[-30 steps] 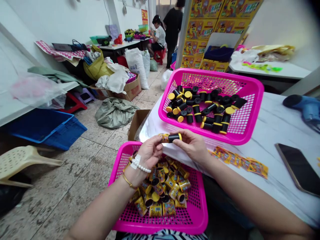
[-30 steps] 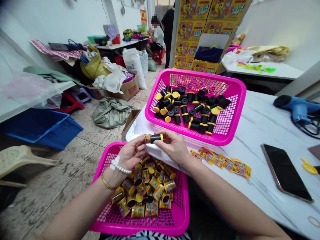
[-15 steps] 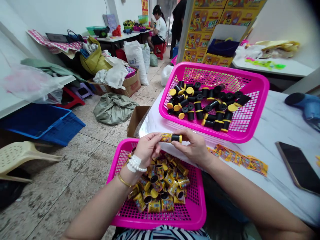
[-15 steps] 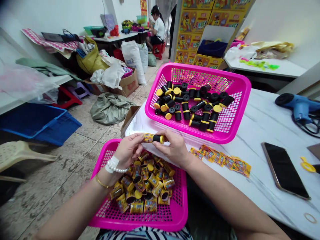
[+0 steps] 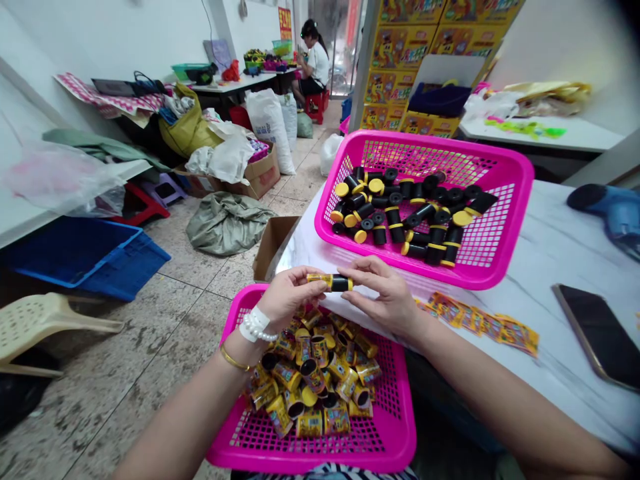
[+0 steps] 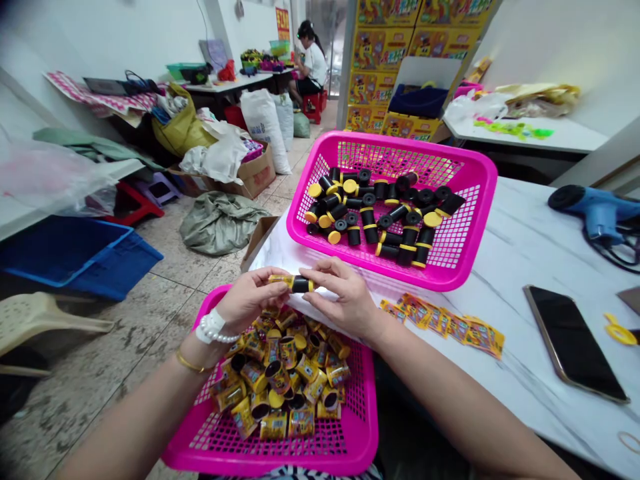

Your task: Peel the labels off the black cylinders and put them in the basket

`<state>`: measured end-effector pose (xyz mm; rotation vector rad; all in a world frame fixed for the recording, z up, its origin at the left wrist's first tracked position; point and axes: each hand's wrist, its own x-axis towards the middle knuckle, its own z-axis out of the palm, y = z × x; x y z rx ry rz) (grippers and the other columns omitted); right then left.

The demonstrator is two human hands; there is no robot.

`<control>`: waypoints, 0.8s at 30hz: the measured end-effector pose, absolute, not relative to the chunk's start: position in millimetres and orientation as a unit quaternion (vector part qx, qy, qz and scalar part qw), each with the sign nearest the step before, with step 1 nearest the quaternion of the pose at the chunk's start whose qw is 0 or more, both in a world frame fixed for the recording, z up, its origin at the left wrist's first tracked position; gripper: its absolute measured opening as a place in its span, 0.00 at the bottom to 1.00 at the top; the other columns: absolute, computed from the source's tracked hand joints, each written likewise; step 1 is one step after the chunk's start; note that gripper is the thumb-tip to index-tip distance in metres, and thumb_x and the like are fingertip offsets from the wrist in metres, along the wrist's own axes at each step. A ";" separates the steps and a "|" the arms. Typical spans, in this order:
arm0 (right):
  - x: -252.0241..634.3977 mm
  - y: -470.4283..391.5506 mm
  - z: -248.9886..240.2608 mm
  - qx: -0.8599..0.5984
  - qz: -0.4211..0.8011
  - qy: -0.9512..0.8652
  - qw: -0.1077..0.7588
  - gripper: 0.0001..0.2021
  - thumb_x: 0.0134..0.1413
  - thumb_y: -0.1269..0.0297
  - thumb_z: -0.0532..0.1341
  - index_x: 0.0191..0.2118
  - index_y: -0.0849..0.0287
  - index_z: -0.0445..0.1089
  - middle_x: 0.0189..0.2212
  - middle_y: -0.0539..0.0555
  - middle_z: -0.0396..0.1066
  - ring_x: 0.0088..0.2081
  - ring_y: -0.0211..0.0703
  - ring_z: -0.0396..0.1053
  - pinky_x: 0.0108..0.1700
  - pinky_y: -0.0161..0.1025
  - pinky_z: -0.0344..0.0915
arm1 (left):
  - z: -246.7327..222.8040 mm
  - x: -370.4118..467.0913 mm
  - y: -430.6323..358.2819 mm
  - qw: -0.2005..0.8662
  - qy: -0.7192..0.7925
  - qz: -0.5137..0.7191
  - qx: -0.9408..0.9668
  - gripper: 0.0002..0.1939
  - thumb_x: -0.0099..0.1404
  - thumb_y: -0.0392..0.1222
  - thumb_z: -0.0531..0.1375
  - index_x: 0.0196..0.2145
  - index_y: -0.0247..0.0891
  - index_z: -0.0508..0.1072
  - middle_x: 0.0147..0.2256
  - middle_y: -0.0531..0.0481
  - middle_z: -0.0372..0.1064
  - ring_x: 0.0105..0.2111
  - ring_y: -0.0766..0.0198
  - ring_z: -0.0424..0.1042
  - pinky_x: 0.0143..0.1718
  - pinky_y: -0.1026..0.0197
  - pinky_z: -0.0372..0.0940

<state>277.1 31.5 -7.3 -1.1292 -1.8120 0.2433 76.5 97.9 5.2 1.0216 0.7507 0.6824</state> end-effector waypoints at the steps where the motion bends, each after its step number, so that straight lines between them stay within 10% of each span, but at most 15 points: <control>1: 277.5 31.1 -7.5 -0.468 0.097 -0.740 0.474 0.19 0.58 0.65 0.65 0.55 0.50 0.72 0.46 0.57 0.72 0.47 0.49 0.72 0.49 0.49 0.72 | 7.4 78.1 99.1 0.746 0.343 0.310 0.479 0.14 0.52 0.41 0.73 0.34 0.30 0.79 0.26 0.47 0.74 0.22 0.70 0.68 0.25 0.68 0.62; 24: 283.7 38.0 -6.7 -0.452 0.005 -0.728 0.515 0.12 0.59 0.64 0.66 0.49 0.57 0.73 0.42 0.57 0.78 0.44 0.46 0.77 0.47 0.43 0.74 | 21.1 98.9 110.4 0.726 0.367 0.236 0.531 0.23 0.57 0.55 0.68 0.41 0.33 0.74 0.28 0.47 0.75 0.20 0.68 0.70 0.21 0.67 0.61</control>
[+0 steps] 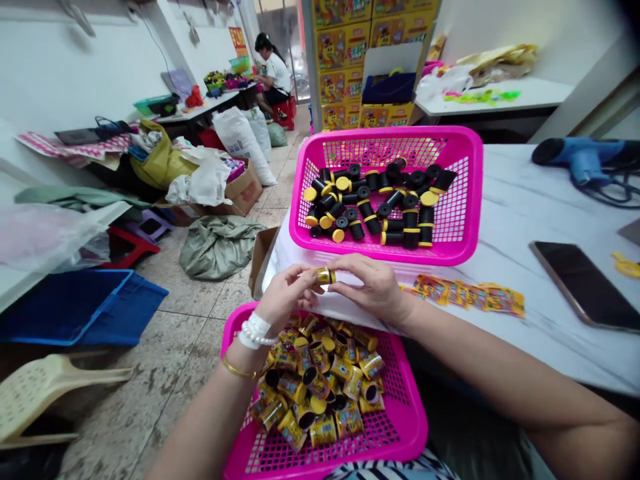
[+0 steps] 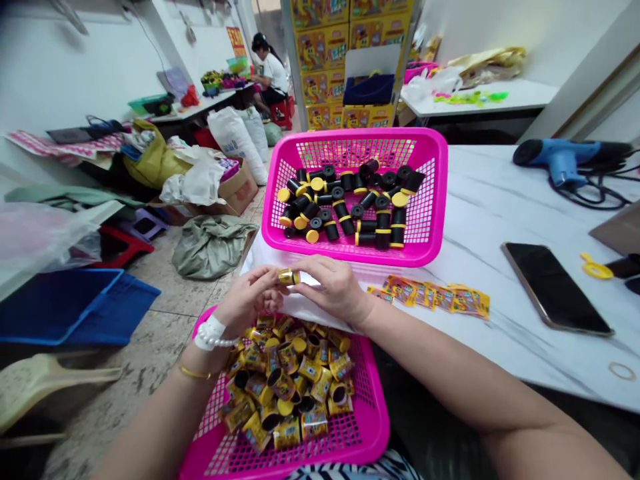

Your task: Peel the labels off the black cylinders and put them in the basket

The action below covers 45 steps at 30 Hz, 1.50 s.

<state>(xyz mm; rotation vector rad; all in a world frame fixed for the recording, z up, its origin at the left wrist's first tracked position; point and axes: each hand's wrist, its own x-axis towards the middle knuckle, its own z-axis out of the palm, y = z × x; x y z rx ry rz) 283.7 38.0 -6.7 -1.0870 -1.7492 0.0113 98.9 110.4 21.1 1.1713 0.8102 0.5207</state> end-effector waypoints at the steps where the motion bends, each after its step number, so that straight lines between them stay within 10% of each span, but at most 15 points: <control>1: 283.9 38.1 -7.8 -0.446 0.017 -0.730 0.519 0.12 0.59 0.64 0.67 0.48 0.57 0.74 0.42 0.57 0.78 0.43 0.46 0.77 0.47 0.42 0.75 | 20.6 95.5 110.1 0.728 0.361 0.242 0.531 0.21 0.57 0.54 0.68 0.38 0.33 0.74 0.26 0.48 0.74 0.19 0.69 0.68 0.20 0.67 0.61; 16: 275.0 40.3 -11.6 -0.462 0.476 -0.422 0.618 0.18 0.37 0.63 0.77 0.37 0.60 0.79 0.32 0.53 0.80 0.33 0.43 0.78 0.40 0.43 0.77 | 10.3 93.2 109.8 0.389 0.215 0.333 0.832 0.16 0.63 0.40 0.64 0.49 0.37 0.77 0.44 0.43 0.77 0.43 0.57 0.75 0.46 0.56 0.68; 24: 277.5 39.0 -11.8 -0.467 0.298 -0.594 0.583 0.16 0.46 0.64 0.73 0.44 0.53 0.79 0.44 0.56 0.76 0.44 0.46 0.76 0.47 0.44 0.76 | -3.1 95.0 104.0 0.684 0.302 0.279 0.603 0.21 0.63 0.52 0.64 0.47 0.36 0.70 0.20 0.56 0.68 0.17 0.69 0.64 0.20 0.67 0.61; 31: 278.6 43.0 -13.3 -0.459 0.471 -0.481 0.580 0.16 0.48 0.61 0.72 0.43 0.60 0.77 0.33 0.54 0.78 0.32 0.41 0.77 0.38 0.40 0.76 | 1.7 94.0 102.3 0.654 0.309 0.319 0.613 0.21 0.57 0.47 0.70 0.44 0.34 0.73 0.23 0.55 0.70 0.21 0.70 0.67 0.24 0.67 0.64; 40: 276.6 30.7 -6.1 -0.409 0.127 -0.714 0.554 0.10 0.55 0.70 0.68 0.44 0.55 0.79 0.42 0.57 0.80 0.43 0.44 0.77 0.47 0.40 0.75 | 0.5 90.5 99.6 0.716 0.290 0.266 0.577 0.16 0.62 0.48 0.66 0.43 0.35 0.72 0.24 0.54 0.71 0.18 0.70 0.67 0.19 0.66 0.62; 45: 275.6 34.8 -8.9 -0.506 0.361 -0.531 0.576 0.10 0.49 0.61 0.72 0.38 0.57 0.81 0.35 0.55 0.80 0.36 0.46 0.78 0.42 0.42 0.75 | -4.3 97.9 97.0 0.517 0.246 0.383 0.725 0.12 0.60 0.38 0.66 0.42 0.38 0.77 0.37 0.46 0.77 0.35 0.63 0.74 0.38 0.60 0.68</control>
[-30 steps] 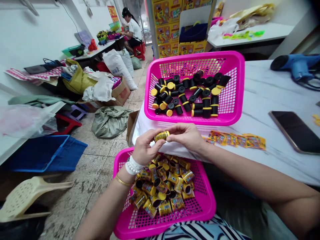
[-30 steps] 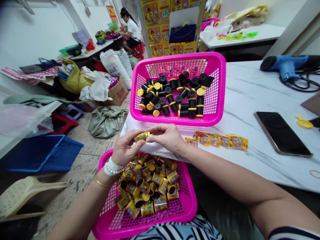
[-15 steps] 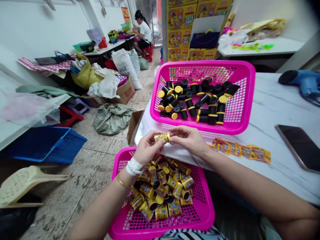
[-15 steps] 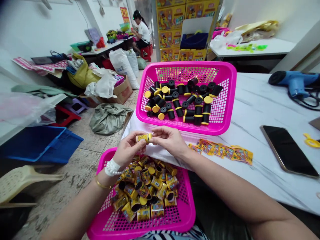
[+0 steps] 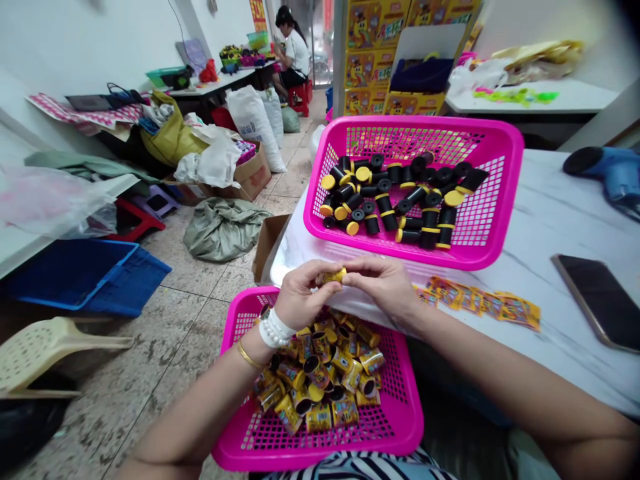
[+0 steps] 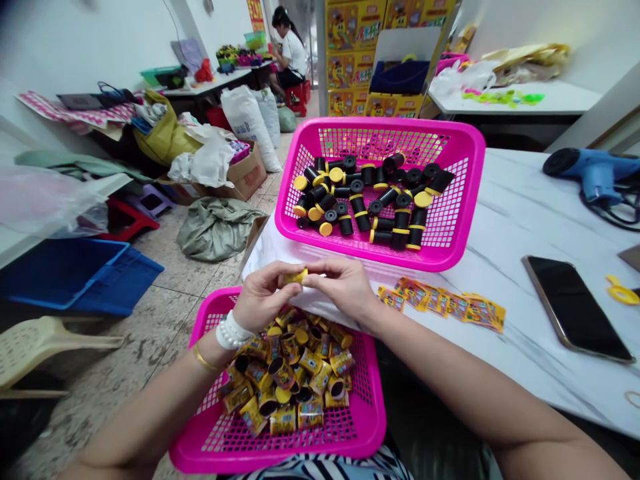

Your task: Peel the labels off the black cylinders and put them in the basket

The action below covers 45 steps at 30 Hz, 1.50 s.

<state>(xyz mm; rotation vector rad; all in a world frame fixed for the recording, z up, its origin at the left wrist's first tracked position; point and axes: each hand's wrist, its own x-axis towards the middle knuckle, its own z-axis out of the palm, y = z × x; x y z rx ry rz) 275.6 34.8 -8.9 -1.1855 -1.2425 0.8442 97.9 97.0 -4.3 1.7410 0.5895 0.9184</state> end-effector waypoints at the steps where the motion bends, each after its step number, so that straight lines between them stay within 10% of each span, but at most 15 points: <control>1: 276.1 36.5 -9.0 -0.511 0.420 -0.493 0.564 0.11 0.47 0.60 0.73 0.37 0.58 0.81 0.34 0.55 0.80 0.35 0.45 0.78 0.41 0.43 0.75 | -5.6 99.1 97.2 0.485 0.236 0.388 0.747 0.11 0.60 0.37 0.66 0.42 0.38 0.78 0.40 0.44 0.78 0.39 0.61 0.74 0.42 0.58 0.68; 7: 275.4 42.1 -10.1 -0.477 0.480 -0.426 0.601 0.19 0.42 0.60 0.75 0.43 0.57 0.78 0.37 0.54 0.79 0.38 0.43 0.76 0.45 0.44 0.75 | 0.8 95.7 99.3 0.572 0.294 0.311 0.700 0.28 0.59 0.47 0.67 0.55 0.38 0.70 0.33 0.48 0.76 0.31 0.60 0.75 0.37 0.57 0.70; 18: 281.1 41.8 0.7 -0.419 0.612 -0.423 0.520 0.20 0.48 0.55 0.72 0.45 0.59 0.77 0.34 0.53 0.78 0.29 0.36 0.75 0.34 0.36 0.75 | 9.8 104.5 105.9 0.759 0.325 0.209 0.523 0.26 0.59 0.64 0.62 0.30 0.34 0.70 0.17 0.55 0.66 0.09 0.76 0.53 0.10 0.70 0.46; 27: 250.9 1.7 5.0 -0.394 0.623 -0.450 0.504 0.16 0.46 0.60 0.74 0.43 0.56 0.78 0.28 0.50 0.78 0.25 0.40 0.76 0.28 0.37 0.76 | 8.7 57.7 61.9 0.843 0.253 0.205 0.427 0.29 0.53 0.60 0.69 0.41 0.35 0.69 0.22 0.53 0.72 0.12 0.72 0.64 0.11 0.72 0.55; 45: 195.1 -69.1 -28.5 -0.485 0.551 -0.388 0.557 0.14 0.46 0.56 0.74 0.39 0.53 0.79 0.25 0.51 0.77 0.21 0.42 0.74 0.24 0.40 0.74 | -26.1 39.0 -15.6 0.897 0.266 0.230 0.268 0.22 0.55 0.57 0.68 0.29 0.34 0.69 0.16 0.56 0.68 0.07 0.77 0.53 0.08 0.73 0.50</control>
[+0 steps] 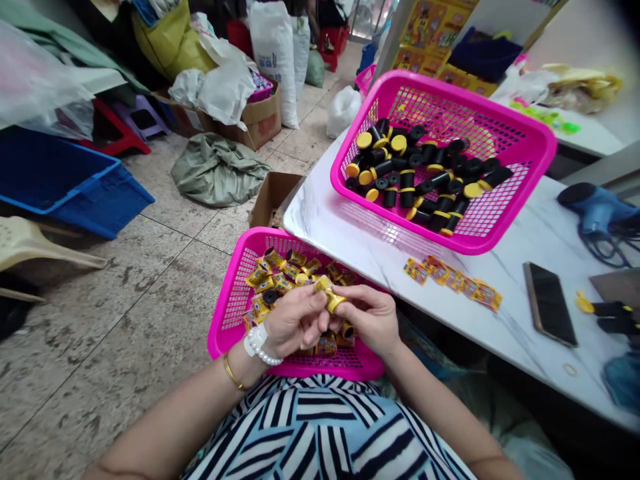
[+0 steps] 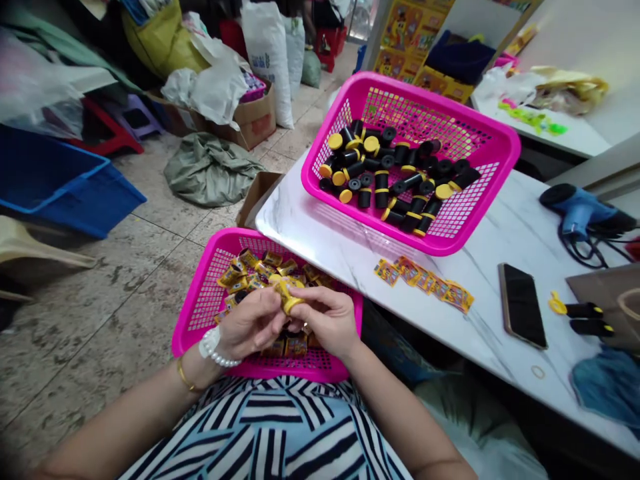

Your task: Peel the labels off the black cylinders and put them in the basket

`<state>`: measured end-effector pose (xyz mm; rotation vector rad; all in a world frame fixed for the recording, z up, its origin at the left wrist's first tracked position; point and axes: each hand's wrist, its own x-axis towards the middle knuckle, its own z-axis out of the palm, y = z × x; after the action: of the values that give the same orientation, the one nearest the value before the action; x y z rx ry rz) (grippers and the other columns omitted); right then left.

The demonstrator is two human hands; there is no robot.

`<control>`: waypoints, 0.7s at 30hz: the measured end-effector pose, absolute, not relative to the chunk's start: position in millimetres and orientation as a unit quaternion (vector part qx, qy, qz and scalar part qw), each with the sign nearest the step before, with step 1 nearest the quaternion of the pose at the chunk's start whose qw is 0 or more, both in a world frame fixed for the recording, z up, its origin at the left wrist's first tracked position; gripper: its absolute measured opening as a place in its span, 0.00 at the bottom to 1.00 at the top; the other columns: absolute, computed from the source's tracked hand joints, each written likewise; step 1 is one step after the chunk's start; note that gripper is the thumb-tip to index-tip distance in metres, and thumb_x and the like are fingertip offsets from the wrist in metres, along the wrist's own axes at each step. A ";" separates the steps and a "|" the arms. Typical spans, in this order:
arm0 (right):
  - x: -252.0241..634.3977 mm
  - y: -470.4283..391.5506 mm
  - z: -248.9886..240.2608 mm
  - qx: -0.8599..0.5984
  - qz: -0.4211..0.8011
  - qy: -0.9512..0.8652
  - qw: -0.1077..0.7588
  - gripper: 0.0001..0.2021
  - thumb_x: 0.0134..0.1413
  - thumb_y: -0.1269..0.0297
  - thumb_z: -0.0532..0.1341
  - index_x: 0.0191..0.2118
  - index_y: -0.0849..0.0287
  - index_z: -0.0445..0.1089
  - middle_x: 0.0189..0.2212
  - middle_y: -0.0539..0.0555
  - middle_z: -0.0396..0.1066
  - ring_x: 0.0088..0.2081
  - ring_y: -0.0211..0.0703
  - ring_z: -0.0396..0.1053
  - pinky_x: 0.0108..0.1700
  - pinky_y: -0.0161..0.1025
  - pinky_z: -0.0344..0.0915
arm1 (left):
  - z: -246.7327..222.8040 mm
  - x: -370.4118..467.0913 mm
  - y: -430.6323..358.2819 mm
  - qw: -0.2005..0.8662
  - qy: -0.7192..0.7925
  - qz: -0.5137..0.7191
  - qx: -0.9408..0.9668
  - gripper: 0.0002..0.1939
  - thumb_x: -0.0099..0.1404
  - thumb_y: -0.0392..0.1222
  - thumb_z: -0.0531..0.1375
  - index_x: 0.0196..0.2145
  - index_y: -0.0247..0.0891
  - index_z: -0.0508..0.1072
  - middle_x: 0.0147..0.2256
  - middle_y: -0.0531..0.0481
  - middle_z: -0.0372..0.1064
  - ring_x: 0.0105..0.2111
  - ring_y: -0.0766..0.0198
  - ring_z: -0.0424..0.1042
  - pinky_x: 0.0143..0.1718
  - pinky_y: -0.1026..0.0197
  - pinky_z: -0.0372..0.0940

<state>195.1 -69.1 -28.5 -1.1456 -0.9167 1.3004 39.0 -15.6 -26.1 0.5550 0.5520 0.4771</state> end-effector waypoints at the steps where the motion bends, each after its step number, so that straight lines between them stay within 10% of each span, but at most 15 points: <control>1: 194.5 -70.1 -29.5 -0.486 0.551 -0.370 0.569 0.15 0.45 0.55 0.74 0.38 0.53 0.78 0.24 0.50 0.77 0.20 0.42 0.73 0.22 0.39 0.73 | -25.8 40.7 -17.5 0.901 0.260 0.224 0.267 0.22 0.55 0.56 0.69 0.26 0.33 0.69 0.16 0.55 0.68 0.07 0.78 0.52 0.08 0.74 0.49; 12: 184.5 -86.4 -53.6 -0.514 0.486 -0.416 0.571 0.14 0.56 0.47 0.65 0.40 0.52 0.75 0.18 0.47 0.72 0.16 0.39 0.68 0.18 0.36 0.66 | -41.2 50.3 -36.3 0.882 0.336 0.162 0.288 0.29 0.57 0.61 0.65 0.13 0.35 0.65 0.06 0.57 0.51 0.04 0.77 0.46 0.06 0.73 0.43; 21: 319.1 -87.1 -31.4 -0.766 -0.082 -0.538 0.343 0.15 0.63 0.58 0.61 0.51 0.57 0.77 0.33 0.59 0.75 0.36 0.50 0.71 0.41 0.46 0.68 | -11.8 6.3 -8.8 0.653 0.539 0.131 0.516 0.33 0.55 0.58 0.66 0.52 0.35 0.68 0.14 0.59 0.66 0.07 0.70 0.56 0.09 0.71 0.48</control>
<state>319.1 -87.1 -31.4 -1.9905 -1.3971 -0.2136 6.3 -8.8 -11.8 1.1711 1.2220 0.2969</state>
